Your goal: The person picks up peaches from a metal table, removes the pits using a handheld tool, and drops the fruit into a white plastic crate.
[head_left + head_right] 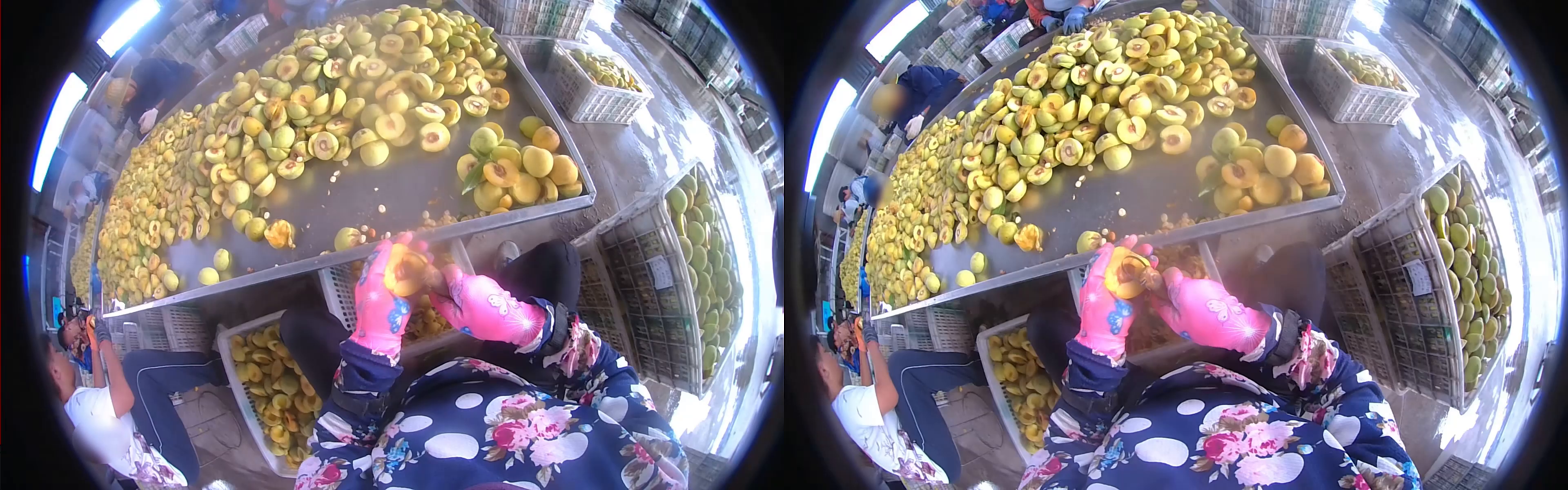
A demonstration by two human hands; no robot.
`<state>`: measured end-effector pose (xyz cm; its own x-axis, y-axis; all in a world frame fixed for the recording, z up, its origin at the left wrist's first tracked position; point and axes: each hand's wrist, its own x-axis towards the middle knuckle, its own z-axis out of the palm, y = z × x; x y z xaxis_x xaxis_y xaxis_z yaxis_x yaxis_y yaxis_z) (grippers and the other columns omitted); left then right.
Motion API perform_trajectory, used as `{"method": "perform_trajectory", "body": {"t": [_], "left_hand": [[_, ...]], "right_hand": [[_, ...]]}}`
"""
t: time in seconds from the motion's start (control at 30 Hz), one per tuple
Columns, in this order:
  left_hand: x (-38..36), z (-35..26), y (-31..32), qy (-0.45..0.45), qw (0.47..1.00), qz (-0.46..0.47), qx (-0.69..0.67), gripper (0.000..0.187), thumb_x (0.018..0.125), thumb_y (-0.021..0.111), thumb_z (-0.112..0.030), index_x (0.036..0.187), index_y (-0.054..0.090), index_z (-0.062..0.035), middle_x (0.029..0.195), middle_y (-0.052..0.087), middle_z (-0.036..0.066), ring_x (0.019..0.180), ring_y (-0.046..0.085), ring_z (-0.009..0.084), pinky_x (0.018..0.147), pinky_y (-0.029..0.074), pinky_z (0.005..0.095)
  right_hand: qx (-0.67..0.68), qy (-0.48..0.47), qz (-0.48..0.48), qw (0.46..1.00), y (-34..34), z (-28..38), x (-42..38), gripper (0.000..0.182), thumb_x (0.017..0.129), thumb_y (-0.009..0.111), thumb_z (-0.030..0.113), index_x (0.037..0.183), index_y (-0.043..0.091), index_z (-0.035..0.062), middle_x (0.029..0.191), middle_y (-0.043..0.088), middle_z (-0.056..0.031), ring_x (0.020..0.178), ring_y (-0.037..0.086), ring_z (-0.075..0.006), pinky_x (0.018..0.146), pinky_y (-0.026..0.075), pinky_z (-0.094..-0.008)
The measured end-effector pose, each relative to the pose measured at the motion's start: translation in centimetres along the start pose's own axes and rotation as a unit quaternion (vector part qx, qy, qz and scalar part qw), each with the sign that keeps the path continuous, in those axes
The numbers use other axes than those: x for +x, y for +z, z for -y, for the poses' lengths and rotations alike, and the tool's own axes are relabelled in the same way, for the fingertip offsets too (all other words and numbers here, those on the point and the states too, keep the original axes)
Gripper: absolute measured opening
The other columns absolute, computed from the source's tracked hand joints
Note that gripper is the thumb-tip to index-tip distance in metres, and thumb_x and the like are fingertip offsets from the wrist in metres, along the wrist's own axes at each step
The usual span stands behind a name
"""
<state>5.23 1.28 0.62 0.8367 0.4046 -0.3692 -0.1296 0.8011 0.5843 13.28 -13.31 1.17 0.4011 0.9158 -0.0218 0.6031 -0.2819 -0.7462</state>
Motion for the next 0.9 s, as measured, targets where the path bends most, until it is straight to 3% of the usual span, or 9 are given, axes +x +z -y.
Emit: {"method": "perform_trajectory", "body": {"t": [0.23,0.3,0.37,0.43,0.57,0.63,0.7,0.73,0.9], "left_hand": [[0.1,1.4,-0.1,0.027,0.999,-0.022,0.028,0.036,0.093,0.048,-0.025,0.113,0.054,0.0039,0.100,0.061,0.015,0.090,0.061,0.0225,0.077,0.052,0.0309],[0.2,1.4,-0.3,0.026,0.998,-0.045,0.038,0.033,0.092,0.049,-0.023,0.111,0.055,0.0041,0.099,0.062,0.015,0.090,0.061,0.0213,0.075,0.052,0.0305],[0.6,1.8,-1.1,0.031,0.995,-0.064,0.076,0.035,0.093,0.049,-0.026,0.110,0.055,0.0033,0.095,0.062,0.016,0.084,0.061,0.0242,0.073,0.052,0.0323],[1.2,2.2,-2.4,0.032,0.991,-0.071,0.108,0.035,0.092,0.050,-0.027,0.109,0.055,0.0028,0.092,0.062,0.017,0.080,0.061,0.0253,0.072,0.051,0.0330],[1.4,2.4,-3.7,0.026,0.987,-0.084,0.134,0.028,0.091,0.053,-0.022,0.104,0.059,0.0022,0.090,0.064,0.014,0.077,0.062,0.0203,0.068,0.052,0.0292],[1.4,2.6,-4.0,0.025,0.986,-0.098,0.133,0.026,0.090,0.055,-0.020,0.101,0.062,0.0017,0.089,0.065,0.013,0.075,0.062,0.0177,0.066,0.052,0.0272],[1.5,3.0,-4.8,0.027,0.985,-0.111,0.128,0.025,0.089,0.056,-0.020,0.100,0.062,0.0012,0.086,0.065,0.012,0.072,0.062,0.0171,0.064,0.051,0.0264],[1.6,3.2,-5.2,0.035,0.983,-0.117,0.137,0.025,0.089,0.056,-0.020,0.100,0.062,0.0012,0.085,0.065,0.012,0.072,0.062,0.0169,0.064,0.051,0.0264],[1.6,3.3,-5.6,0.055,0.978,-0.137,0.145,0.022,0.087,0.059,-0.018,0.098,0.063,0.0005,0.084,0.065,0.012,0.070,0.061,0.0159,0.061,0.050,0.0261]], "right_hand": [[0.039,0.003,0.026,0.999,1.2,-1.5,-0.1,0.026,0.083,0.057,0.014,0.101,0.045,0.0003,0.067,0.056,-0.0207,0.061,0.058,-0.0384,0.050,0.044,-0.0425],[-0.294,-0.204,-0.085,0.930,2.4,-3.2,-0.1,0.014,0.089,0.047,0.014,0.098,0.046,0.0023,0.074,0.054,-0.0142,0.061,0.057,-0.0278,0.053,0.044,-0.0346],[-0.342,-0.195,-0.062,0.917,2.9,-3.6,-0.2,0.012,0.092,0.042,0.014,0.097,0.047,0.0033,0.077,0.053,-0.0091,0.062,0.056,-0.0215,0.055,0.045,-0.0305],[-0.103,0.029,0.092,0.990,1.7,-1.2,0.1,0.013,0.093,0.042,0.014,0.097,0.047,0.0033,0.077,0.055,-0.0053,0.064,0.057,-0.0196,0.057,0.045,-0.0303],[-0.232,-0.237,0.013,0.943,5.1,-5.2,0.2,0.015,0.089,0.047,0.015,0.096,0.047,0.0022,0.067,0.056,-0.0060,0.059,0.056,-0.0250,0.054,0.045,-0.0354],[-0.448,-0.325,0.152,0.819,4.4,-4.6,0.9,0.029,0.081,0.057,0.016,0.099,0.044,-0.0023,0.061,0.055,-0.0166,0.056,0.056,-0.0356,0.049,0.043,-0.0419],[-0.145,-0.076,0.112,0.980,4.3,-2.9,0.6,0.012,0.089,0.045,0.016,0.093,0.049,0.0046,0.059,0.049,-0.0065,0.051,0.051,-0.0244,0.050,0.043,-0.0354],[0.020,0.057,0.082,0.995,4.4,-2.6,0.5,0.015,0.093,0.039,0.016,0.089,0.051,0.0080,0.058,0.046,-0.0015,0.049,0.048,-0.0188,0.050,0.043,-0.0322],[-0.266,-0.105,0.138,0.948,7.2,-5.6,0.9,0.015,0.092,0.043,0.019,0.089,0.051,0.0064,0.058,0.047,-0.0040,0.049,0.049,-0.0205,0.049,0.042,-0.0314]]}}
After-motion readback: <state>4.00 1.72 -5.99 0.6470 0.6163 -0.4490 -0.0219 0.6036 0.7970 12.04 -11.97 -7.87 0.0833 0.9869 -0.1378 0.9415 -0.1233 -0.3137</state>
